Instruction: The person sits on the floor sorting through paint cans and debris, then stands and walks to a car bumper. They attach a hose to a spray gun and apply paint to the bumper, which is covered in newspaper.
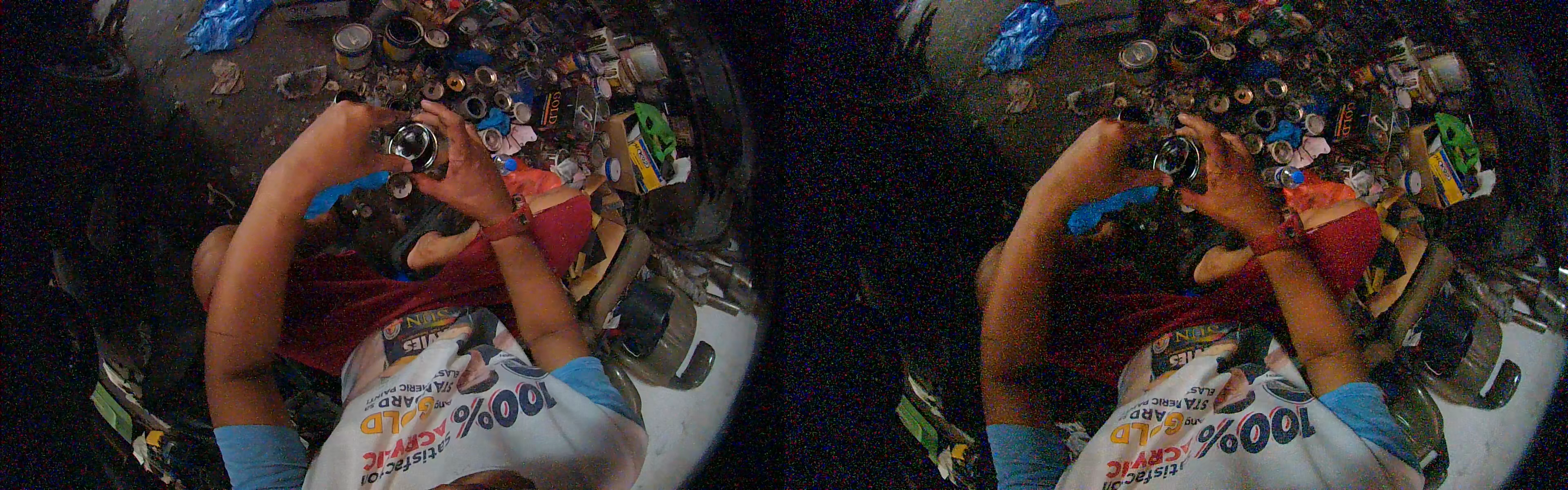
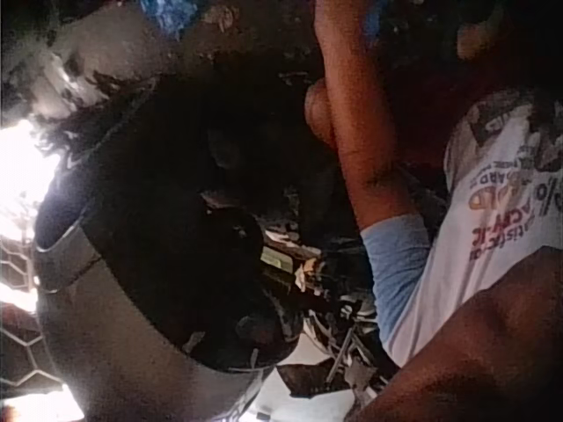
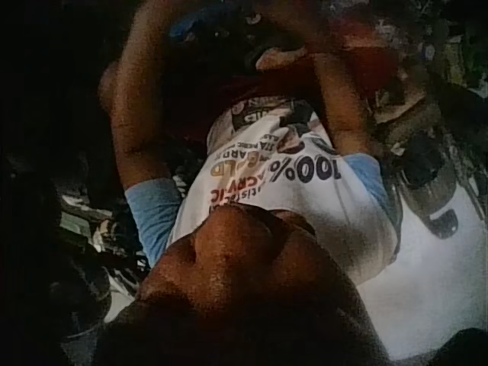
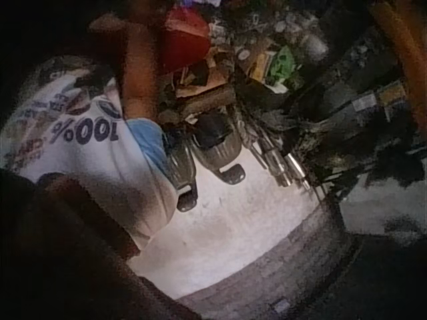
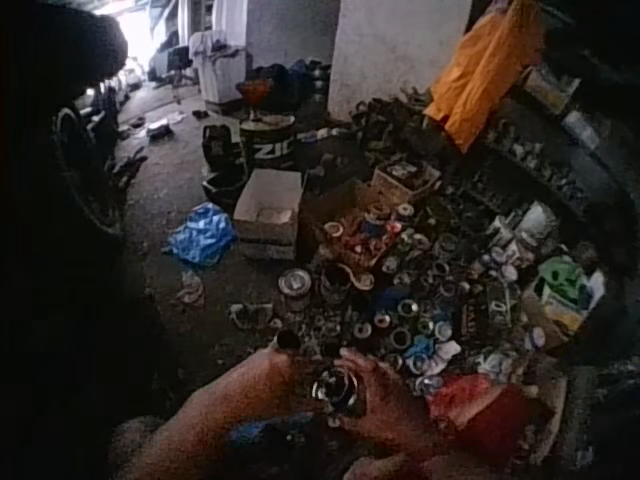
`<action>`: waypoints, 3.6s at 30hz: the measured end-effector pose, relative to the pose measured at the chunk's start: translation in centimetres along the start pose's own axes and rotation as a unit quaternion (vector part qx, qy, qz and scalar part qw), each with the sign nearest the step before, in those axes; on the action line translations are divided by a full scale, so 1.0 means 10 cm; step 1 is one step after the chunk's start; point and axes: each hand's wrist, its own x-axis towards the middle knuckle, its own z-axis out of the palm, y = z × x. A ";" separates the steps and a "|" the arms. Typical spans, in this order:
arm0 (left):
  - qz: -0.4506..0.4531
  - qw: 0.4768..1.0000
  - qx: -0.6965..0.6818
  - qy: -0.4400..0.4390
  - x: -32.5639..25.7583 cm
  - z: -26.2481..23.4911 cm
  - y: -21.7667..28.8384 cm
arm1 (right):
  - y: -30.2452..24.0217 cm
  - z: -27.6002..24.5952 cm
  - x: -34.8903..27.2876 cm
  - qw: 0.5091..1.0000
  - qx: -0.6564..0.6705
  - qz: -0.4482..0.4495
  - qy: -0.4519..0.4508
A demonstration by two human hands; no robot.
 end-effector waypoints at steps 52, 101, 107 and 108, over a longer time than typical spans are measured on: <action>-0.112 0.986 0.011 0.127 -0.03 -0.74 -0.16 | 1.27 0.51 0.94 0.918 -0.373 -0.098 -0.090; -0.114 0.984 0.109 0.085 0.11 -0.32 -0.32 | 1.22 0.81 0.44 0.970 0.100 0.126 0.180; -0.104 0.983 0.137 0.063 0.13 -0.01 -0.16 | 0.43 0.81 0.30 0.971 0.153 0.083 0.162; -0.112 0.981 0.154 0.045 0.13 0.00 -0.13 | 0.33 0.79 0.30 0.973 0.160 0.086 0.144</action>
